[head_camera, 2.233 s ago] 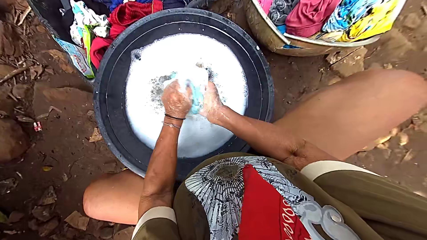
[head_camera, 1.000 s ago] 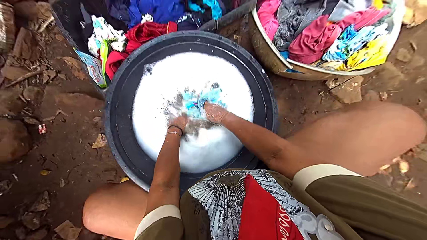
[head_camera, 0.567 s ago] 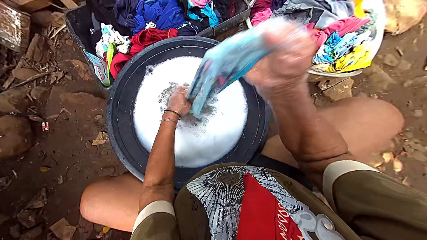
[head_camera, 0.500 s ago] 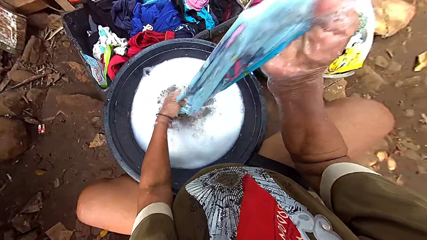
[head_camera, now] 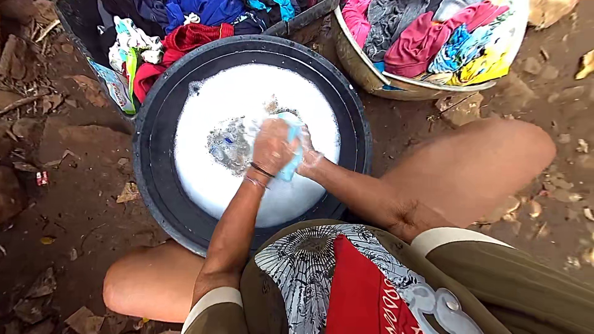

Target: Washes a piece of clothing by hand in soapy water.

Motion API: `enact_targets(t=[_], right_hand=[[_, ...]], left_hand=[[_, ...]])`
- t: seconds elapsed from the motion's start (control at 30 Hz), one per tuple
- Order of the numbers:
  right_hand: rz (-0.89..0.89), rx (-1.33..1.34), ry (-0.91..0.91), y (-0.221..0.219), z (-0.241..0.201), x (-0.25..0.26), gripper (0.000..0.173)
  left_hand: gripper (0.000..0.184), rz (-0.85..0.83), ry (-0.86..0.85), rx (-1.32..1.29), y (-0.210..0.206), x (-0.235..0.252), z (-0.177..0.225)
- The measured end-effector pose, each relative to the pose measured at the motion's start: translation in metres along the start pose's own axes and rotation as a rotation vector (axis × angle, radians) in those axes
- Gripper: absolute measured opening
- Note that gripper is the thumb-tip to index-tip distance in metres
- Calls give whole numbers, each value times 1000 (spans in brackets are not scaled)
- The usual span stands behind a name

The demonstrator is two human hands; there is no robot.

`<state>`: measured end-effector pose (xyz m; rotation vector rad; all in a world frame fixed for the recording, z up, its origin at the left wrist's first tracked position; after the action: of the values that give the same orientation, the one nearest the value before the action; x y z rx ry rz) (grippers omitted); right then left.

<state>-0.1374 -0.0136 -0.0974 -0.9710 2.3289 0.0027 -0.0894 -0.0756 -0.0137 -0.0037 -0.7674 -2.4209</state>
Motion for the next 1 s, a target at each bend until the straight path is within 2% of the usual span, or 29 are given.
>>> enact_targets(t=[0.07, 0.1, 0.13, 0.17, 0.2, 0.23, 0.3, 0.33, 0.4, 0.47, 0.53, 0.6, 0.67, 0.73, 0.87, 1.0], right_hand=[[104, -309, 142, 2, -20, 0, 32], [116, -424, 232, -1, -31, 2, 30], [111, -503, 273, -2, -36, 8, 31], [108, -563, 331, -2, -40, 10, 31], [103, -600, 372, -4, -46, 13, 29], [77, -621, 392, -7, -48, 11, 27], [28, -654, 402, -15, -55, -7, 28], [25, -600, 423, -19, -55, -12, 27], [-4, -440, 373, -22, -44, -10, 22], [-25, -455, 343, -19, -46, 1, 25], [-32, -675, 378, -10, -69, 13, 36], [41, -797, 411, 11, -102, 24, 41], [184, -714, 406, 43, -139, 35, 38], [258, -498, 405, 72, -171, 39, 33], [106, -20, 528, 96, -228, 20, 29], [-48, 19, 701, 97, -260, -9, 33]], left_hand=[[35, 0, 337, 75, 18, 1, -45], [33, 3, 396, 81, 21, 2, -49], [35, 12, 380, 68, 20, 1, -39], [37, 34, 303, 50, 17, -2, -24], [36, 88, 151, 25, 13, -5, -7], [35, 88, 102, 4, 9, -7, 0], [36, 42, 257, -27, 15, -5, -25], [36, 11, 368, -3, 20, -2, -46], [39, -11, 473, 56, 23, -1, -71], [44, -13, 512, 85, 31, 0, -73], [44, 70, 479, -15, 48, -3, -76], [46, 162, 448, -112, 71, -4, -79], [49, 206, 429, -108, 97, -4, -76], [50, 234, 373, -33, 123, -5, -73], [53, 271, 260, 75, 177, -17, -68], [47, 446, 121, 70, 233, -40, -51]])
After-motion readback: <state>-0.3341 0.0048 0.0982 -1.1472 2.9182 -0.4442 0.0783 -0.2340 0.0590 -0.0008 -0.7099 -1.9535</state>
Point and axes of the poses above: each hand's wrist, its own x-axis towards the middle knuckle, its own y-axis out of the back of the hand, z = x × y, the point moved 10 cm from there along x, towards the middle knuckle, and after that the axes turned 15 degrees about -x, right-handed, at the moved point
